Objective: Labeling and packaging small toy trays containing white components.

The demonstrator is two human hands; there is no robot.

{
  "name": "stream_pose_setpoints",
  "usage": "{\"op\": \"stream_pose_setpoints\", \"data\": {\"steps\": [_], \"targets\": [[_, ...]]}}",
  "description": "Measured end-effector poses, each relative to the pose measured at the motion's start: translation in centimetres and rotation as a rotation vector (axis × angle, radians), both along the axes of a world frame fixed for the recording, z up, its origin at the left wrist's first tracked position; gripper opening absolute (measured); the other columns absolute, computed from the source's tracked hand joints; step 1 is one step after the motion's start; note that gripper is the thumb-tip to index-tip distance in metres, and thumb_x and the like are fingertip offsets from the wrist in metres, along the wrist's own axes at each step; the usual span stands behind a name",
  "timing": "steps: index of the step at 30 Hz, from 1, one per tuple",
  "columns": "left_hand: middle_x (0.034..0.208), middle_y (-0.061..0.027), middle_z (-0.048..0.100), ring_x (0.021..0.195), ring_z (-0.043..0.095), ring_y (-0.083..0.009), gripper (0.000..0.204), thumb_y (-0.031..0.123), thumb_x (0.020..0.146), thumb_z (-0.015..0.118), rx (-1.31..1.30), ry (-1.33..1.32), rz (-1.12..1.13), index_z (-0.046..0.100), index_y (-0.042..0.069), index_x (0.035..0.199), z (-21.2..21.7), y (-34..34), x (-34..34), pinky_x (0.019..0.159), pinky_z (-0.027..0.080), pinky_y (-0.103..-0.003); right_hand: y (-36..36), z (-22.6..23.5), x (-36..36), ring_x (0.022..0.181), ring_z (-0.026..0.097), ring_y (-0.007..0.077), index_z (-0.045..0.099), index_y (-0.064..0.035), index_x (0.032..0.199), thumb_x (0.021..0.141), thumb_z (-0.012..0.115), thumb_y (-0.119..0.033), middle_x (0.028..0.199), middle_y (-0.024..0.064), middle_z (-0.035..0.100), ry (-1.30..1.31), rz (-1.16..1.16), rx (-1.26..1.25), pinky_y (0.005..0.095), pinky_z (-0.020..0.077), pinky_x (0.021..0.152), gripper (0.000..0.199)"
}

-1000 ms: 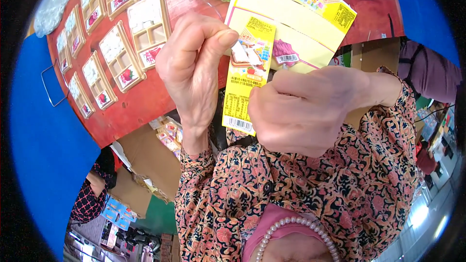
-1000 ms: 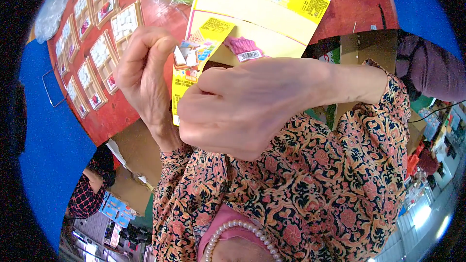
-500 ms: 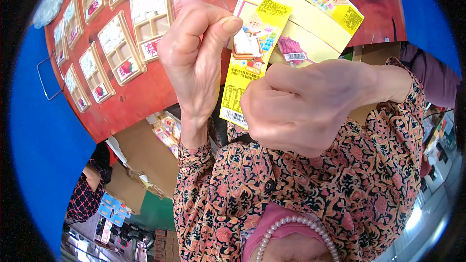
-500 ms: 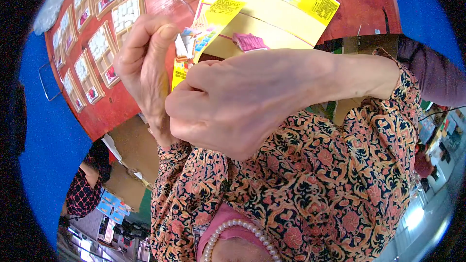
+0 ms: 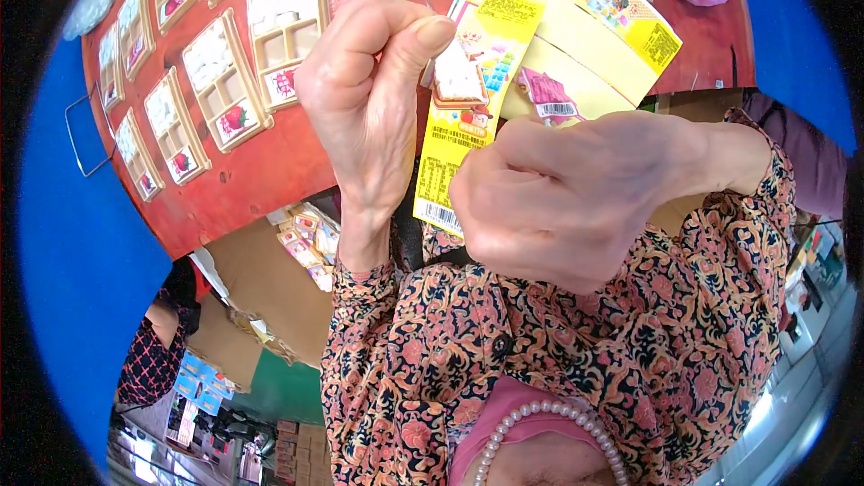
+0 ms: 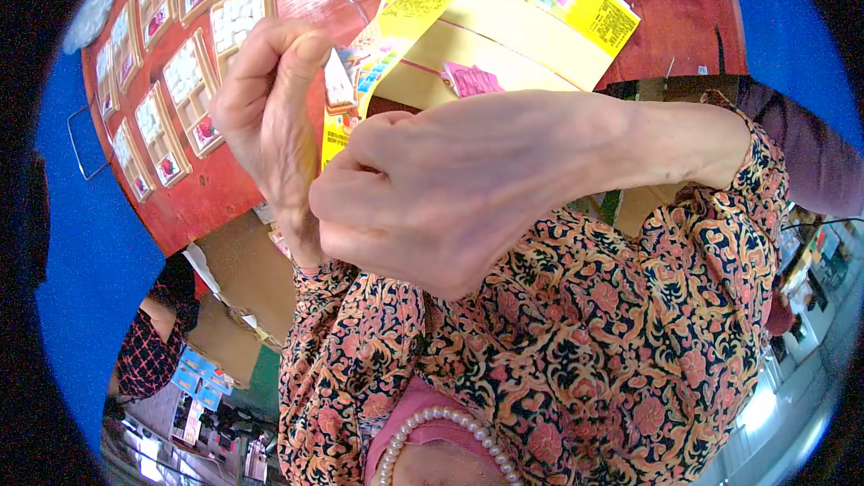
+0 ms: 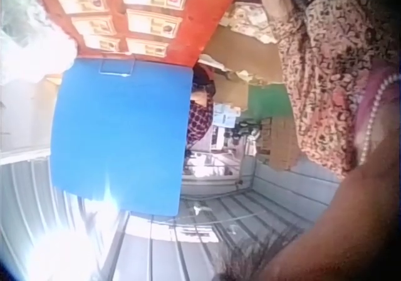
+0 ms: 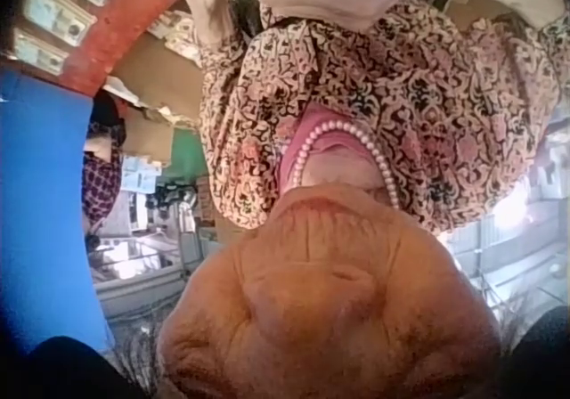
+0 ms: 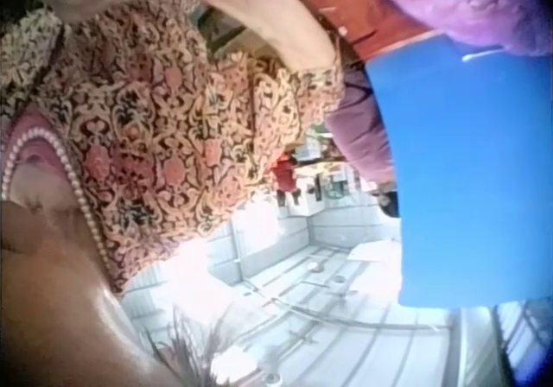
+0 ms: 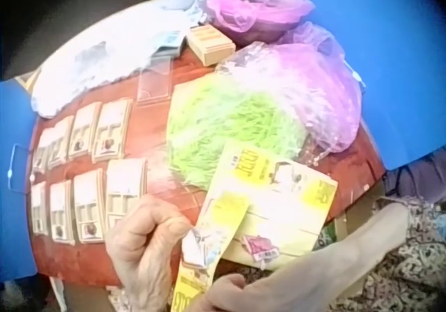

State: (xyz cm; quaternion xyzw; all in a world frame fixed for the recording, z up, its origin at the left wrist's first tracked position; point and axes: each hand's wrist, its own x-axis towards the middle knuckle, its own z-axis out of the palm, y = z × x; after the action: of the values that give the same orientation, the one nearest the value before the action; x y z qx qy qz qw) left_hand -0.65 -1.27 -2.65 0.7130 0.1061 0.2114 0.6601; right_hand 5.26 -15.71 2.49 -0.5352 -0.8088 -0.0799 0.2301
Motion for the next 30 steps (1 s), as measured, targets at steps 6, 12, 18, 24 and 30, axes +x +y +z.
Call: {"op": "stream_pose_setpoints", "data": {"steps": [6,12,18,24,30], "targets": [[0.062,-0.0007,0.051,0.056,0.043,-0.0066,0.008,-0.001,0.076,0.064,-0.11,0.029,-0.008,0.058,-0.004,0.072,0.2,0.2,0.3,0.05,0.034,-0.02,0.3,0.0,0.1,0.066,0.052,0.014,0.055,-0.0012,0.065,0.054,0.059,-0.016,0.071,0.0034,0.05,-0.025,0.015,0.011,0.0245,0.0398,0.055,0.019],[0.062,0.0016,0.052,0.056,0.043,-0.0053,0.008,0.0,0.08,0.06,-0.139,0.048,0.0,0.058,-0.004,0.072,0.4,0.1,0.8,0.05,0.034,-0.019,0.3,-0.3,0.2,0.065,0.051,0.0138,0.055,-0.0015,0.065,0.058,0.059,-0.018,0.07,0.0026,0.049,-0.046,0.017,0.003,0.0247,0.0395,0.053,0.018],[0.07,-0.0018,0.061,0.062,0.049,-0.0059,0.012,0.009,0.081,0.063,-0.065,0.0,0.263,0.066,-0.002,0.083,-0.5,3.0,3.0,0.057,0.038,-0.019,-0.1,0.1,-2.3,0.062,0.047,0.0151,0.054,-0.0018,0.068,0.067,0.059,-0.015,0.068,0.002,0.048,-0.064,0.358,0.024,0.028,0.0378,0.047,0.014],[0.068,-0.0011,0.06,0.063,0.05,-0.005,0.011,0.009,0.08,0.066,-0.067,-0.037,0.352,0.066,-0.002,0.081,0.4,3.8,0.9,0.058,0.038,-0.017,0.4,-0.5,0.4,0.061,0.052,0.0143,0.054,-0.0034,0.064,0.064,0.06,-0.007,0.067,0.0055,0.056,-0.028,0.079,0.465,0.0275,0.0457,0.047,0.007],[0.069,-0.0019,0.062,0.061,0.05,-0.0048,0.013,0.011,0.081,0.066,-0.26,0.008,0.286,0.067,-0.002,0.082,0.5,3.1,1.0,0.056,0.037,-0.017,-1.3,-0.6,1.4,0.068,0.056,0.0172,0.057,-0.0009,0.065,0.065,0.062,-0.004,0.076,0.0088,0.057,-0.124,0.121,0.257,0.03,0.054,0.055,0.006]]}}
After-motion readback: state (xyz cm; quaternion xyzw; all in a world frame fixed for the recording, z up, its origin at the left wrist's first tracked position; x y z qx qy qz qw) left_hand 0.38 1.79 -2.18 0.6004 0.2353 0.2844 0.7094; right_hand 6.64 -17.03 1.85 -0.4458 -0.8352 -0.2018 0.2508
